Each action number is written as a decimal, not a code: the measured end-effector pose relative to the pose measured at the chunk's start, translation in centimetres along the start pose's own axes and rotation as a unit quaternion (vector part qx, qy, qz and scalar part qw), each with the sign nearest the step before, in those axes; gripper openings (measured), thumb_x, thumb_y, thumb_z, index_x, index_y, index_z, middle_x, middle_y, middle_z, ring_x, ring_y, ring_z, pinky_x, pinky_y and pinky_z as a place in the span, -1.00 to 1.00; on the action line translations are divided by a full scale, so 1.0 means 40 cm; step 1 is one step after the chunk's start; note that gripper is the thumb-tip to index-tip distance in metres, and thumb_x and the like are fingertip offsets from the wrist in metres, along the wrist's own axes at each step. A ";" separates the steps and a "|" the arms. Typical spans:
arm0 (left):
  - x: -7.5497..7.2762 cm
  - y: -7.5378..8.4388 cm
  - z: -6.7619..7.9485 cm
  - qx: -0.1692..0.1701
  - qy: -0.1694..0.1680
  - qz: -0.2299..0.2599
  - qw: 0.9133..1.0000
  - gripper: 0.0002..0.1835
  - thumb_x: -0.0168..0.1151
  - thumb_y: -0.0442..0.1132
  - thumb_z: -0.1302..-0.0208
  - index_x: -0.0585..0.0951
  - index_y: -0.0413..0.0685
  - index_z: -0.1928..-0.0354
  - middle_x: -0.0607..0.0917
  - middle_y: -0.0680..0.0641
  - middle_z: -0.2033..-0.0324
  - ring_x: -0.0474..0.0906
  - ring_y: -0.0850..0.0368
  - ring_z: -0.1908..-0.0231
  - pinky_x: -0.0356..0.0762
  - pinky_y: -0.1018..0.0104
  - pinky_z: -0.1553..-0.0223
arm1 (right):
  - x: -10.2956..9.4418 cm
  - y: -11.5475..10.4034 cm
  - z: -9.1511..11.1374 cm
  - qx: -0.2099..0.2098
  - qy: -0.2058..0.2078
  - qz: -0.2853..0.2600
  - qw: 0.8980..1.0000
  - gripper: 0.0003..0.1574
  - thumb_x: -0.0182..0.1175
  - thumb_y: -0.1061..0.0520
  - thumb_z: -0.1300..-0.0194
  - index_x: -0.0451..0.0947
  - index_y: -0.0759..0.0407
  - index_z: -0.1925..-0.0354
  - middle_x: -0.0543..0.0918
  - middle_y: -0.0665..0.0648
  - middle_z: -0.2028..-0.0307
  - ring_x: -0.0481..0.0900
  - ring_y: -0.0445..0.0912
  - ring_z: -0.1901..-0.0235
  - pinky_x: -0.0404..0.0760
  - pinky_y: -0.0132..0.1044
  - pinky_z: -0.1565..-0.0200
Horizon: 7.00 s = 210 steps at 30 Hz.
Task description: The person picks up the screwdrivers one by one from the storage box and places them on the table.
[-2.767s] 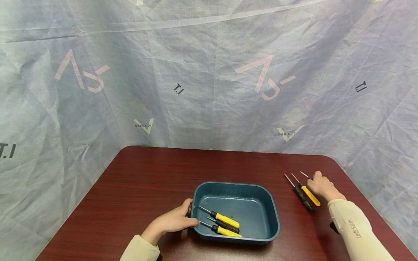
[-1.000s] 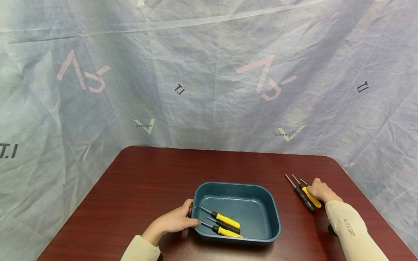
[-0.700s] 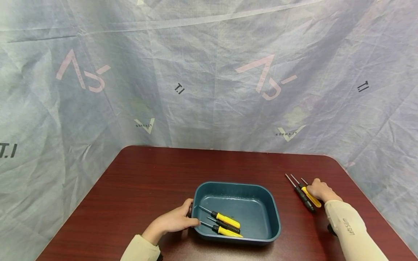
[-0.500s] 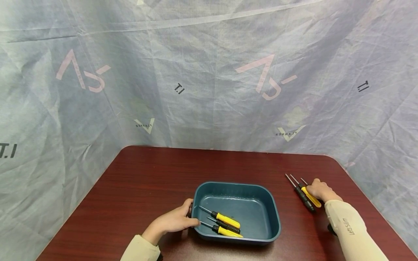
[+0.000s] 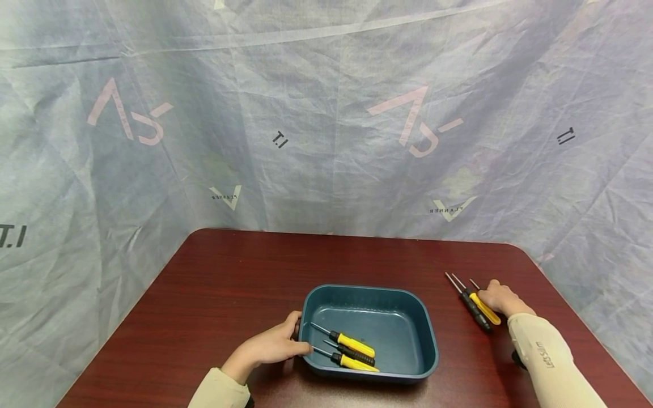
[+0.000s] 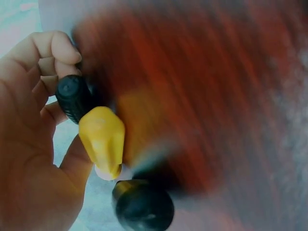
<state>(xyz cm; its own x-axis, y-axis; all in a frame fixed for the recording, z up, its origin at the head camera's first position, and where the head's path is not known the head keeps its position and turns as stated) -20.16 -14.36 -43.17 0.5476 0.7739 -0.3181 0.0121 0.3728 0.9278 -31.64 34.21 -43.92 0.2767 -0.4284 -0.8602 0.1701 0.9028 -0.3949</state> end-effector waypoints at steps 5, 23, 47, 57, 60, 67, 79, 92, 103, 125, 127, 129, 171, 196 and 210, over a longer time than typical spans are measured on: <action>0.001 -0.001 0.000 -0.001 0.003 -0.002 1.000 -0.31 0.19 -0.22 -0.01 0.13 -0.35 -0.15 0.55 -0.18 0.21 0.47 0.13 0.35 0.36 0.29 0.42 | -0.001 -0.001 -0.002 -0.009 -0.001 0.000 1.000 -0.50 -0.17 0.09 -0.17 0.19 0.59 0.19 0.35 0.33 0.41 0.38 0.08 0.43 0.37 -0.16 0.37; 0.002 -0.005 0.001 0.005 0.010 -0.010 1.000 -0.28 0.19 -0.21 0.00 0.12 -0.36 -0.17 0.55 -0.16 0.19 0.46 0.14 0.37 0.36 0.29 0.46 | -0.023 0.005 0.002 -0.010 -0.010 -0.002 1.000 -0.33 -0.15 0.02 -0.25 0.10 0.69 0.05 0.37 0.52 0.24 0.41 0.20 0.28 0.43 -0.02 0.25; -0.001 -0.010 -0.003 0.004 0.001 -0.008 1.000 -0.30 0.18 -0.21 -0.04 0.11 -0.37 -0.17 0.54 -0.18 0.18 0.48 0.11 0.40 0.40 0.26 0.47 | -0.067 -0.124 0.034 -0.077 0.083 0.062 0.992 -0.48 -0.06 -0.02 -0.27 0.21 0.42 0.06 0.26 0.51 0.12 0.19 0.38 0.19 0.31 0.15 0.34; 0.002 -0.015 -0.003 0.002 0.006 -0.008 1.000 -0.27 0.18 -0.22 -0.03 0.10 -0.36 -0.19 0.54 -0.16 0.19 0.47 0.09 0.44 0.39 0.24 0.50 | -0.066 -0.197 0.046 -0.097 0.104 0.077 0.987 -0.55 -0.05 -0.01 -0.24 0.24 0.35 0.10 0.30 0.38 0.19 0.21 0.30 0.20 0.30 0.08 0.38; 0.002 -0.015 -0.002 0.001 0.007 -0.007 1.000 -0.27 0.19 -0.21 -0.01 0.11 -0.35 -0.18 0.54 -0.16 0.21 0.47 0.08 0.48 0.40 0.24 0.52 | -0.065 -0.212 0.048 -0.101 0.108 0.084 0.985 -0.55 -0.05 -0.01 -0.24 0.24 0.35 0.09 0.31 0.38 0.18 0.21 0.30 0.19 0.31 0.08 0.37; 0.002 -0.015 -0.004 0.000 0.006 -0.012 1.000 -0.27 0.20 -0.19 0.00 0.12 -0.34 -0.17 0.54 -0.11 0.25 0.47 0.10 0.46 0.39 0.27 0.50 | -0.069 -0.248 0.055 -0.124 0.124 0.098 0.980 -0.57 -0.04 0.01 -0.23 0.27 0.35 0.11 0.34 0.35 0.21 0.24 0.26 0.22 0.34 0.07 0.36; 0.001 -0.012 -0.002 -0.001 0.003 -0.009 1.000 -0.28 0.19 -0.20 -0.01 0.11 -0.34 -0.17 0.53 -0.15 0.22 0.46 0.11 0.44 0.37 0.27 0.49 | -0.067 -0.301 0.081 -0.163 0.136 0.110 0.971 -0.64 -0.02 0.02 -0.22 0.29 0.30 0.17 0.36 0.33 0.21 0.27 0.23 0.26 0.34 0.02 0.39; 0.000 -0.012 -0.003 0.005 -0.005 0.002 1.000 -0.28 0.19 -0.19 -0.04 0.11 -0.36 -0.18 0.53 -0.16 0.23 0.47 0.06 0.49 0.42 0.21 0.52 | -0.051 -0.377 0.114 -0.208 0.136 0.122 0.961 -0.65 0.01 0.05 -0.22 0.35 0.29 0.14 0.40 0.28 0.21 0.32 0.19 0.26 0.37 0.03 0.35; 0.001 -0.014 -0.006 0.003 0.001 0.003 1.000 -0.29 0.18 -0.22 -0.04 0.11 -0.37 -0.17 0.53 -0.19 0.19 0.46 0.07 0.45 0.39 0.23 0.51 | -0.014 -0.436 0.128 -0.250 0.131 0.132 0.950 -0.80 0.02 0.07 -0.23 0.35 0.18 0.25 0.38 0.15 0.33 0.25 0.04 0.38 0.30 -0.14 0.45; 0.001 -0.020 -0.007 0.008 0.004 0.000 1.000 -0.29 0.19 -0.22 -0.04 0.12 -0.35 -0.18 0.53 -0.18 0.21 0.46 0.07 0.46 0.41 0.21 0.52 | 0.030 -0.541 0.182 -0.311 0.116 0.157 0.930 -0.84 0.05 0.07 -0.22 0.34 0.13 0.28 0.37 0.07 0.37 0.24 0.00 0.41 0.28 -0.18 0.43; 0.002 -0.020 -0.007 0.009 0.005 -0.003 1.000 -0.30 0.18 -0.23 -0.03 0.12 -0.35 -0.18 0.54 -0.18 0.19 0.46 0.09 0.43 0.41 0.21 0.51 | 0.033 -0.549 0.188 -0.316 0.114 0.161 0.928 -0.84 0.04 0.07 -0.22 0.35 0.12 0.27 0.37 0.06 0.37 0.24 -0.01 0.41 0.28 -0.20 0.44; 0.002 -0.017 -0.006 0.009 0.006 -0.004 1.000 -0.29 0.19 -0.23 -0.03 0.12 -0.36 -0.18 0.53 -0.18 0.19 0.47 0.10 0.42 0.41 0.21 0.51 | 0.036 -0.557 0.193 -0.319 0.113 0.165 0.926 -0.84 0.04 0.07 -0.22 0.35 0.13 0.27 0.36 0.06 0.37 0.24 -0.02 0.41 0.28 -0.21 0.45; -0.001 -0.012 -0.004 0.014 0.005 -0.006 1.000 -0.31 0.19 -0.23 -0.03 0.13 -0.36 -0.17 0.54 -0.18 0.22 0.46 0.11 0.41 0.39 0.26 0.50 | 0.166 -0.659 0.234 -0.389 0.010 0.197 0.900 -0.83 0.06 0.03 -0.24 0.38 0.05 0.22 0.40 -0.01 0.37 0.31 -0.11 0.44 0.35 -0.29 0.53; 0.001 -0.004 -0.001 0.025 -0.010 0.013 1.000 -0.32 0.18 -0.24 -0.03 0.12 -0.38 -0.13 0.55 -0.23 0.20 0.50 0.12 0.26 0.41 0.33 0.26 | 0.247 -0.671 0.230 -0.382 -0.113 0.200 0.895 -0.78 0.07 0.04 -0.26 0.41 0.08 0.14 0.45 -0.01 0.34 0.35 -0.18 0.55 0.39 -0.33 0.49; 0.000 -0.004 -0.001 0.018 -0.005 0.003 1.000 -0.33 0.18 -0.23 -0.03 0.13 -0.34 -0.14 0.56 -0.19 0.21 0.48 0.13 0.32 0.37 0.31 0.39 | 0.279 -0.663 0.220 -0.342 -0.186 0.205 0.898 -0.76 0.13 0.01 -0.21 0.41 0.02 0.15 0.42 -0.05 0.43 0.34 -0.19 0.56 0.37 -0.33 0.43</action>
<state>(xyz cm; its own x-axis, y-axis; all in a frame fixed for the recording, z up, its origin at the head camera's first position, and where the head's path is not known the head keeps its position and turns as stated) -20.19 -14.39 -43.35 0.5563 0.7707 -0.3107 0.0387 0.3494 0.9362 -24.75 5.16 -40.18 0.5028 0.0776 -0.8609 -0.6032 0.7449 -0.2851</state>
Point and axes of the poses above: each hand's wrist, its own z-axis away from the middle knuckle, its own x-axis out of the palm, y = z × x, the point moved 2 cm from there along -z, towards the middle knuckle
